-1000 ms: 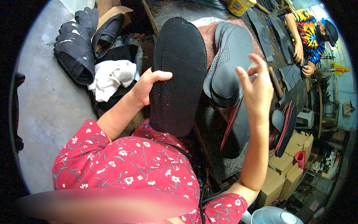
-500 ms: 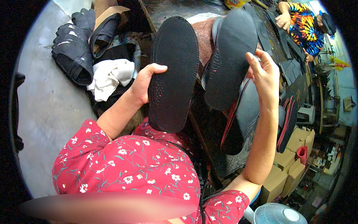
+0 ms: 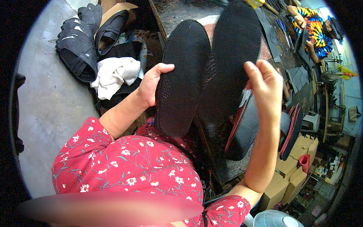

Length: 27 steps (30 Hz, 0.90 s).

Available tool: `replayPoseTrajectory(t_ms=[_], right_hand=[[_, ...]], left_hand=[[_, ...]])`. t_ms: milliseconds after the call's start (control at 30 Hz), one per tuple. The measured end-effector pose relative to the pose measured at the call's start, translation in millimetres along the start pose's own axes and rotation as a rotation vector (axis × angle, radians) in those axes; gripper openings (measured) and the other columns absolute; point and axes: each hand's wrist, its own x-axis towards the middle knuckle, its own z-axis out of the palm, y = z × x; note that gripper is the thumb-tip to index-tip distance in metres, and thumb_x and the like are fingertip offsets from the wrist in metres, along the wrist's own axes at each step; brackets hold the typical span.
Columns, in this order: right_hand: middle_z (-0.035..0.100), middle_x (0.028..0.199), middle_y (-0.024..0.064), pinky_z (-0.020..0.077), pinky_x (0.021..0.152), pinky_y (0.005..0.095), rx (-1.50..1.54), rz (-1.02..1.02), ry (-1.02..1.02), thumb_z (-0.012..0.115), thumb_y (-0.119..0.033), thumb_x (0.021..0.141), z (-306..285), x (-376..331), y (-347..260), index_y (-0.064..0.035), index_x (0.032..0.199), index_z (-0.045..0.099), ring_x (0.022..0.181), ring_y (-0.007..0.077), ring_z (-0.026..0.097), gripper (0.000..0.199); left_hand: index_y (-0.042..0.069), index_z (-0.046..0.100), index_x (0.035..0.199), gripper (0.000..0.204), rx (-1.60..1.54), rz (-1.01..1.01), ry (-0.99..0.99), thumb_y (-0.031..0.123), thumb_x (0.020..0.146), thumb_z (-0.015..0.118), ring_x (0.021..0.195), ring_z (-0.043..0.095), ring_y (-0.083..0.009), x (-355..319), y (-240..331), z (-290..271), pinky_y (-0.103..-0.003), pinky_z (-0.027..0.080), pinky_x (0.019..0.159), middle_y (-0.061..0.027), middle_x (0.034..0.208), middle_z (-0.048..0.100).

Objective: The person repeatedly picks up black shoe insoles from a workbench, flips them to inspect both sides, and places them back into stacks. The person handles multiple insoles one at a time, occasionally separating them into different piles.

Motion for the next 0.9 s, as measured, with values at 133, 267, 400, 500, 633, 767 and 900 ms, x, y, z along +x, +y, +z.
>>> replayPoseTrajectory(t_ms=[133,267,400,500,633,767,900], right_hand=[[0.054,0.063,0.0033,0.0443,0.057,0.0300,-0.749,0.010,0.222,0.069,-0.032,0.087,-14,21,13,-0.0037,0.102,0.066,0.057,0.0141,0.052,0.032],[0.061,0.068,0.0097,0.0474,0.062,0.0336,-0.464,-0.213,0.093,0.072,-0.037,0.083,16,-7,-1,-0.0048,0.097,0.068,0.061,0.0192,0.058,0.035],[0.060,0.067,0.0127,0.0459,0.059,0.0320,-0.352,-0.224,-0.186,0.069,-0.026,0.087,39,-36,-18,-0.0014,0.087,0.065,0.058,0.0197,0.056,0.025],[0.052,0.062,-0.0007,0.0375,0.053,0.0246,-0.169,-0.177,-0.011,0.062,-0.020,0.093,18,-20,-10,-0.0005,0.083,0.064,0.058,0.0067,0.046,0.022],[0.054,0.065,-0.0028,0.0376,0.055,0.0224,-0.172,-0.002,0.051,0.061,-0.026,0.094,-24,27,20,-0.0007,0.088,0.065,0.059,0.0057,0.046,0.027],[0.057,0.067,0.0016,0.0422,0.058,0.0253,-0.458,-0.089,0.203,0.064,-0.028,0.092,-17,24,31,-0.0009,0.093,0.066,0.062,0.0079,0.050,0.027],[0.055,0.065,0.0033,0.0410,0.058,0.0255,-0.549,-0.192,-0.008,0.064,-0.026,0.092,17,-15,5,0.0005,0.086,0.065,0.061,0.0081,0.048,0.027]], left_hand=[[-0.005,0.055,0.123,0.040,0.291,0.132,0.049,0.017,0.090,0.054,0.096,0.068,-0.0309,-1,-2,-1,-0.045,0.055,0.088,-0.0206,0.111,0.066],[-0.003,0.060,0.117,0.031,0.337,0.177,0.064,0.012,0.090,0.057,0.095,0.068,-0.0262,-6,-7,9,-0.039,0.056,0.085,-0.0171,0.108,0.067],[-0.001,0.058,0.122,0.037,0.254,0.161,0.010,0.022,0.093,0.053,0.101,0.066,-0.0286,-4,-10,12,-0.042,0.054,0.090,-0.0183,0.114,0.065],[-0.003,0.054,0.127,0.047,-0.097,0.034,-0.203,0.031,0.096,0.043,0.108,0.063,-0.0329,0,-4,4,-0.046,0.049,0.097,-0.0220,0.122,0.061],[-0.005,0.055,0.124,0.043,-0.009,-0.012,-0.103,0.025,0.095,0.047,0.103,0.065,-0.0332,3,-1,-6,-0.046,0.051,0.094,-0.0224,0.117,0.064],[-0.007,0.058,0.116,0.033,0.163,0.089,0.056,0.016,0.094,0.051,0.092,0.069,-0.0298,0,-5,-2,-0.042,0.056,0.084,-0.0211,0.106,0.067],[-0.007,0.054,0.123,0.038,0.319,0.125,0.110,0.018,0.094,0.051,0.098,0.067,-0.0306,-2,-6,6,-0.043,0.055,0.089,-0.0219,0.113,0.065]])
